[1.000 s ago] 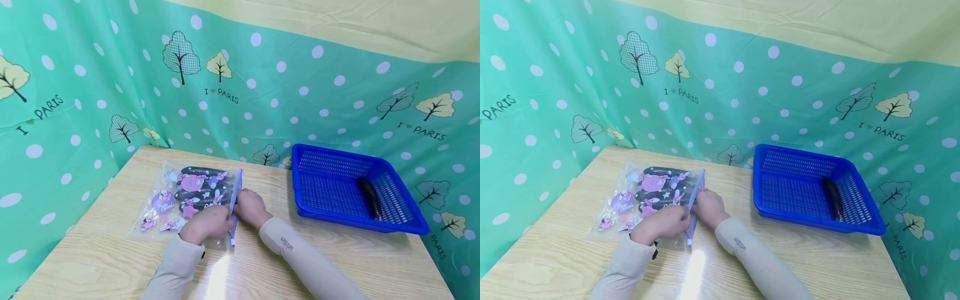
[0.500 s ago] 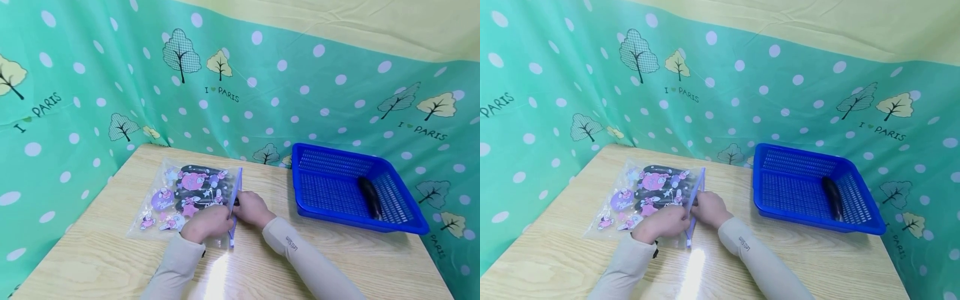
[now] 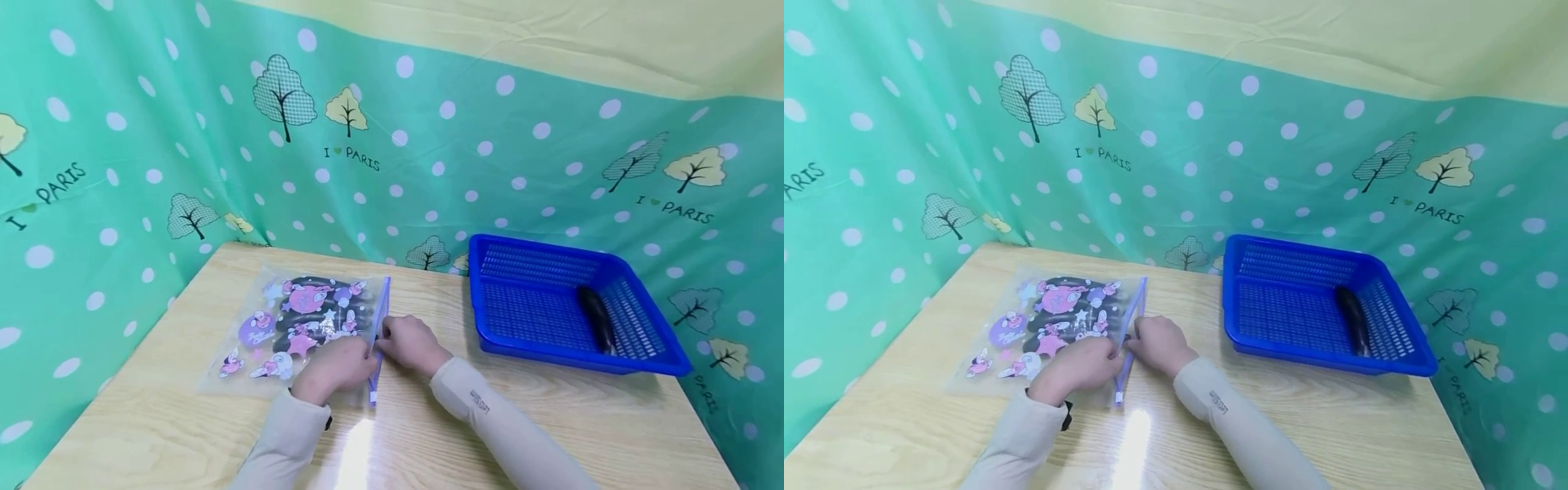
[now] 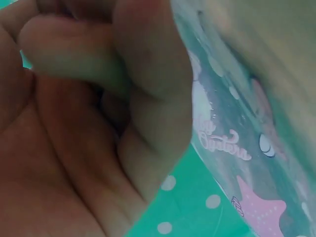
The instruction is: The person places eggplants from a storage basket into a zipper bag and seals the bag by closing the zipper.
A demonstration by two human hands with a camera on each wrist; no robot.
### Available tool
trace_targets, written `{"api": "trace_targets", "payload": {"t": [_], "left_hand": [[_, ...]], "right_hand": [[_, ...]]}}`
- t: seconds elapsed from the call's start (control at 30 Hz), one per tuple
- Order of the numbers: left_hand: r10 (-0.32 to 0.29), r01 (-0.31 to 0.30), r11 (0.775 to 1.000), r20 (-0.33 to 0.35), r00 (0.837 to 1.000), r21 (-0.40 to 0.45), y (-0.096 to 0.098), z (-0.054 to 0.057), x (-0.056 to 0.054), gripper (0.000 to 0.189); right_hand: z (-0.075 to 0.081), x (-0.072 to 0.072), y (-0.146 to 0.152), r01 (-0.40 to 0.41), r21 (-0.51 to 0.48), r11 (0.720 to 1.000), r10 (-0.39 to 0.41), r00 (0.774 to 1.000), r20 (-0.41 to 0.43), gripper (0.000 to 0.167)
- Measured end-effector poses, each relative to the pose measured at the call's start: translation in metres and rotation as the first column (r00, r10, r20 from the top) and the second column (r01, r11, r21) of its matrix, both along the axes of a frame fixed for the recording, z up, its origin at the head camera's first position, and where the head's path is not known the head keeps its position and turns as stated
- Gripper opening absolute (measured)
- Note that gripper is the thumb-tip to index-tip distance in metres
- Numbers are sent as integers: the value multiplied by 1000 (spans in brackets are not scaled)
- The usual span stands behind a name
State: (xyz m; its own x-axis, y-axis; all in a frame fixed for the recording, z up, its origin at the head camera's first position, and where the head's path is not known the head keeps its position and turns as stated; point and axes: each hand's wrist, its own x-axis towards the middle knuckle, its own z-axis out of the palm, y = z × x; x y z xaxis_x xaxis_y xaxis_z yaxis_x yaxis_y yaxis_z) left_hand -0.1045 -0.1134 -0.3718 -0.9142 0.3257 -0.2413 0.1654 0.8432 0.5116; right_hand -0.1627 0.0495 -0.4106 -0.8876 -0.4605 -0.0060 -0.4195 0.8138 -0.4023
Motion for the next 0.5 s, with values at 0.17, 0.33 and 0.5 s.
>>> {"api": "trace_targets", "payload": {"t": [0.17, 0.33, 0.5], "left_hand": [[58, -57, 997, 22, 998, -44, -1, -5, 11, 25], [97, -91, 990, 48, 994, -107, -3, -9, 21, 25], [101, -91, 988, 80, 992, -124, -3, -11, 27, 23]], "right_hand": [[41, 19, 22, 24, -55, 998, -25, 1000, -15, 16], [94, 28, 64, 62, -155, 986, -62, 998, 2, 17], [129, 10, 133, 147, -76, 986, -150, 988, -32, 20]]}}
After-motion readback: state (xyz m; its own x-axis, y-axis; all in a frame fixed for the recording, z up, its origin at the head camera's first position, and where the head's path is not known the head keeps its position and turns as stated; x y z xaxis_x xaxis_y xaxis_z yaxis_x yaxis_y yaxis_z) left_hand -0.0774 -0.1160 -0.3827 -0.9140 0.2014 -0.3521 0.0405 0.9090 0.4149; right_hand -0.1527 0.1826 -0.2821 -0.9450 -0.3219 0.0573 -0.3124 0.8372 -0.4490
